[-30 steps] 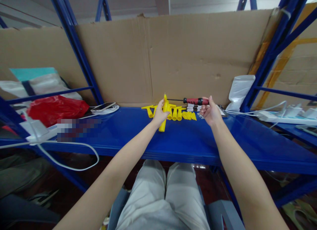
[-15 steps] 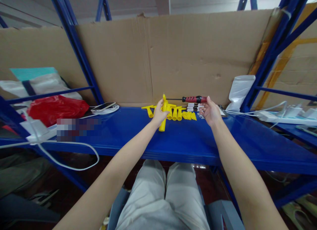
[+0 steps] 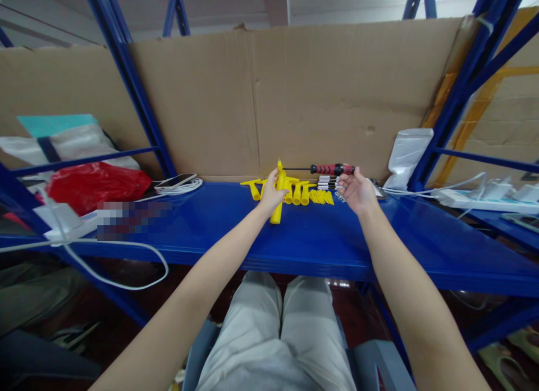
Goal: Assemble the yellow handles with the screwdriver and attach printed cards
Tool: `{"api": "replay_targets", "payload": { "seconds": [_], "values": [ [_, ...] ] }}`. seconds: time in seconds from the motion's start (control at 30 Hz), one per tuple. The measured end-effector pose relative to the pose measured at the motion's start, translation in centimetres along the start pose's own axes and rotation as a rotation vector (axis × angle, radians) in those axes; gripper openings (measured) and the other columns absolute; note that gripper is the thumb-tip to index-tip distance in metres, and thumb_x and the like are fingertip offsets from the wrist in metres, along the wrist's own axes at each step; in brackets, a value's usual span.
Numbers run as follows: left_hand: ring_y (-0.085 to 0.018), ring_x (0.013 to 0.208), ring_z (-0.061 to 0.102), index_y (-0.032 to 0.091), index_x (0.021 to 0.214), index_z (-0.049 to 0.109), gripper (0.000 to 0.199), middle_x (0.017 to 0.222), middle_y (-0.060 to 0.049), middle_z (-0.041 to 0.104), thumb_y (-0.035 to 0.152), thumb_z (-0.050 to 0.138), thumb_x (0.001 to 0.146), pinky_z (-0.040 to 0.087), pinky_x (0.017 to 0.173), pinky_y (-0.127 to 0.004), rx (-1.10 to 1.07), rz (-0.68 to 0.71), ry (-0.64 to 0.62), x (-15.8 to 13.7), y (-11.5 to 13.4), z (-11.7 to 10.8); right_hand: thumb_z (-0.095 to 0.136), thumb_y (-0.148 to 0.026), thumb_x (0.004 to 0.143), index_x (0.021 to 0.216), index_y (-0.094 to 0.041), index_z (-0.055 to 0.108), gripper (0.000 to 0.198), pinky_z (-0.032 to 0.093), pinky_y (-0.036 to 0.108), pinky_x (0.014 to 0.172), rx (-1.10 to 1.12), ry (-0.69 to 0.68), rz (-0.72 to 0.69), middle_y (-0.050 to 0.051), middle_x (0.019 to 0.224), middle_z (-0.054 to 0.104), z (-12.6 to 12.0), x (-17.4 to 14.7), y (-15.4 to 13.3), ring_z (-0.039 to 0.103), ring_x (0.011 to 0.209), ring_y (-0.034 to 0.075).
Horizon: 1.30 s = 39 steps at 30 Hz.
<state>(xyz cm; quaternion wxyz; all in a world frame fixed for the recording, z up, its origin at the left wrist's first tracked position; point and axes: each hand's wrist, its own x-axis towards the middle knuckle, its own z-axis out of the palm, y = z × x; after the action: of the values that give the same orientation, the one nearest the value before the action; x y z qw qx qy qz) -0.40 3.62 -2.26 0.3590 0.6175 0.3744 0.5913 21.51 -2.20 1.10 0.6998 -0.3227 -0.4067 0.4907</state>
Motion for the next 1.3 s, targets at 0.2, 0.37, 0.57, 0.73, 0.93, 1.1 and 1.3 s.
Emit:
{"api": "replay_targets", "payload": {
  "seconds": [0.2,0.37,0.57,0.73,0.93,1.1,1.3],
  "values": [
    [-0.022,0.109,0.061,0.03,0.143,0.036,0.088,0.142,-0.01,0.049,-0.006,0.058,0.066,0.054,0.087,-0.032,0.007,-0.007,0.006,-0.1,0.1,0.0,0.054,-0.048,0.087,0.059,-0.021,0.042,0.042,0.038,0.02,0.038,0.012,-0.021,-0.023,-0.004,0.047,0.044,0.1,0.0,0.2,0.042,0.041,0.008],
    [-0.019,0.098,0.065,0.03,0.144,0.033,0.088,0.137,-0.009,0.054,-0.007,0.053,0.066,0.056,0.078,-0.029,-0.001,-0.047,0.017,-0.2,0.2,0.1,0.06,-0.053,0.083,0.063,-0.021,0.045,0.04,0.036,0.019,0.036,0.003,0.032,-0.014,-0.005,0.05,0.046,0.1,0.1,0.4,0.039,0.04,0.007],
    [-0.019,0.101,0.064,0.03,0.144,0.033,0.089,0.135,-0.008,0.054,-0.007,0.053,0.065,0.056,0.077,-0.027,0.0,-0.04,0.016,-0.3,0.3,0.2,0.059,-0.053,0.083,0.065,-0.021,0.048,0.038,0.037,0.018,0.037,-0.027,0.018,0.025,-0.004,0.046,0.045,0.1,0.2,0.5,0.041,0.039,0.008],
    [-0.019,0.092,0.066,0.03,0.145,0.032,0.09,0.134,-0.008,0.055,-0.006,0.054,0.066,0.057,0.072,-0.028,0.01,-0.062,-0.004,-0.6,0.5,0.2,0.056,-0.054,0.083,0.076,-0.024,0.056,0.031,0.033,0.018,0.035,0.015,0.021,0.024,-0.007,0.041,0.04,0.4,-0.4,0.3,0.036,0.035,0.008],
    [-0.019,0.101,0.064,0.031,0.144,0.033,0.089,0.136,-0.008,0.054,-0.005,0.057,0.066,0.056,0.078,-0.027,0.003,-0.032,0.005,-0.4,0.2,0.2,0.054,-0.05,0.087,0.076,-0.023,0.056,0.029,0.036,0.019,0.037,0.029,0.013,0.007,-0.004,0.05,0.049,0.8,-0.5,0.1,0.044,0.041,0.008],
    [-0.019,0.106,0.062,0.031,0.143,0.036,0.087,0.136,-0.008,0.054,-0.003,0.059,0.066,0.054,0.083,-0.027,-0.007,-0.005,0.007,-0.1,-0.2,0.1,0.051,-0.047,0.09,0.066,-0.021,0.049,0.035,0.036,0.019,0.036,0.015,0.033,0.013,-0.002,0.053,0.053,0.8,-0.1,0.7,0.044,0.041,0.008],
    [-0.016,0.094,0.064,0.031,0.141,0.036,0.086,0.129,-0.007,0.057,-0.006,0.056,0.066,0.054,0.072,-0.023,-0.005,-0.028,0.015,-0.2,0.0,0.1,0.07,-0.05,0.075,0.07,-0.022,0.048,0.036,0.034,0.018,0.035,0.015,0.005,-0.044,-0.007,0.051,0.049,0.1,0.2,1.0,0.04,0.038,0.006]
  ]
}}
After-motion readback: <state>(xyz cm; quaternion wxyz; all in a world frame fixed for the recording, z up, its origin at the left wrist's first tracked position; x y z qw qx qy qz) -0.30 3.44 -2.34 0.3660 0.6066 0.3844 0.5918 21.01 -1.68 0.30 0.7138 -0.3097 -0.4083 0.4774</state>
